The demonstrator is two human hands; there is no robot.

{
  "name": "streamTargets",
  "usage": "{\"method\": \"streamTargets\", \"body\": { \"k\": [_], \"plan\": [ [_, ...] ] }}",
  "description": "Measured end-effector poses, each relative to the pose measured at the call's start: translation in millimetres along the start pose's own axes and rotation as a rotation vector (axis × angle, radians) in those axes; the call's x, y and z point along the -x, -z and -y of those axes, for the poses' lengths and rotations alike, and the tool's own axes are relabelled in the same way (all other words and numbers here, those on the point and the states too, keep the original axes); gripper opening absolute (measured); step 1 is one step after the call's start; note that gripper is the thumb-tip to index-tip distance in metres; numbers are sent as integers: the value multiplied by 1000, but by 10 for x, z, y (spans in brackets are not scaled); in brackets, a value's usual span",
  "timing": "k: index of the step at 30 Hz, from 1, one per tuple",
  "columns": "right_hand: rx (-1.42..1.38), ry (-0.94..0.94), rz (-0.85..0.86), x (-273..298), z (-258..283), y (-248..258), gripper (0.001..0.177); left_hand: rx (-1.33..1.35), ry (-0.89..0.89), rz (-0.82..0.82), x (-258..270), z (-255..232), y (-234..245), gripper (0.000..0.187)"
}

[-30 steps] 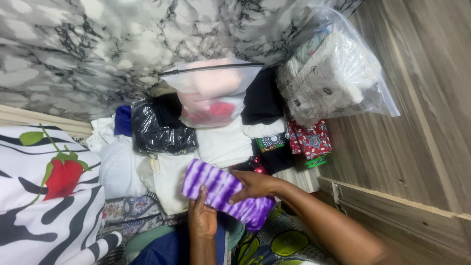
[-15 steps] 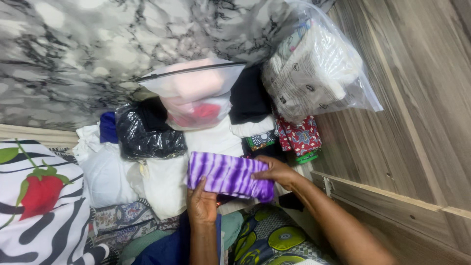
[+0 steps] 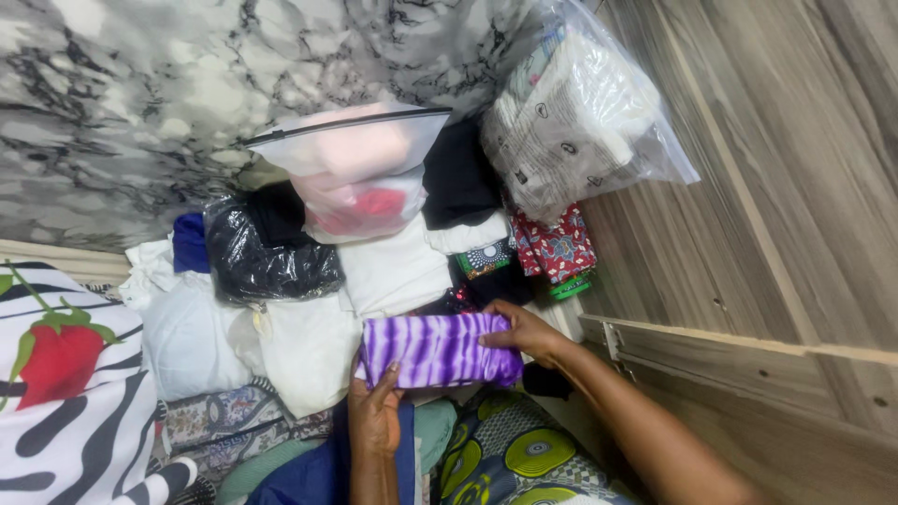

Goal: The person picks up a purple and white cloth, folds it, and then places a black item onto a white hanger.

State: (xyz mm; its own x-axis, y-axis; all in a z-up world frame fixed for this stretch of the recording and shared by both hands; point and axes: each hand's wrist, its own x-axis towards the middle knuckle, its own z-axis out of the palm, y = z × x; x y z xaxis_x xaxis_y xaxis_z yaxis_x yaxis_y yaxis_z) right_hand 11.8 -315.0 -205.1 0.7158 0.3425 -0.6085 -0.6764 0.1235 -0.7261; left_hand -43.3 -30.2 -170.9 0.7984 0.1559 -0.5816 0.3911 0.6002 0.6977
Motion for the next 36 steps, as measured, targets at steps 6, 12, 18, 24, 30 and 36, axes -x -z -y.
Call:
{"method": "streamTargets", "body": {
  "k": [6, 12, 18, 24, 30, 36],
  "plan": [
    [594, 9, 123, 246, -246, -75, 52, -109, 14, 261, 21, 151, 301, 61],
    [660, 207, 313, 360, -57, -679, 88, -128, -92, 280, 293, 86, 368, 53],
    [327, -163, 307, 259, -208, -501, 63, 147, -172, -106, 479, 123, 464, 62],
    [365, -19, -76, 132, -378, 137, 54, -19, 139, -217, 469, 688, 310, 61],
    [646, 207, -225, 54, 152, 200, 46, -129, 51, -121, 127, 618, 12, 53],
    [571, 395, -169, 1, 359, 162, 42, -113, 26, -74, 21, 460, -117, 50]
  ]
}}
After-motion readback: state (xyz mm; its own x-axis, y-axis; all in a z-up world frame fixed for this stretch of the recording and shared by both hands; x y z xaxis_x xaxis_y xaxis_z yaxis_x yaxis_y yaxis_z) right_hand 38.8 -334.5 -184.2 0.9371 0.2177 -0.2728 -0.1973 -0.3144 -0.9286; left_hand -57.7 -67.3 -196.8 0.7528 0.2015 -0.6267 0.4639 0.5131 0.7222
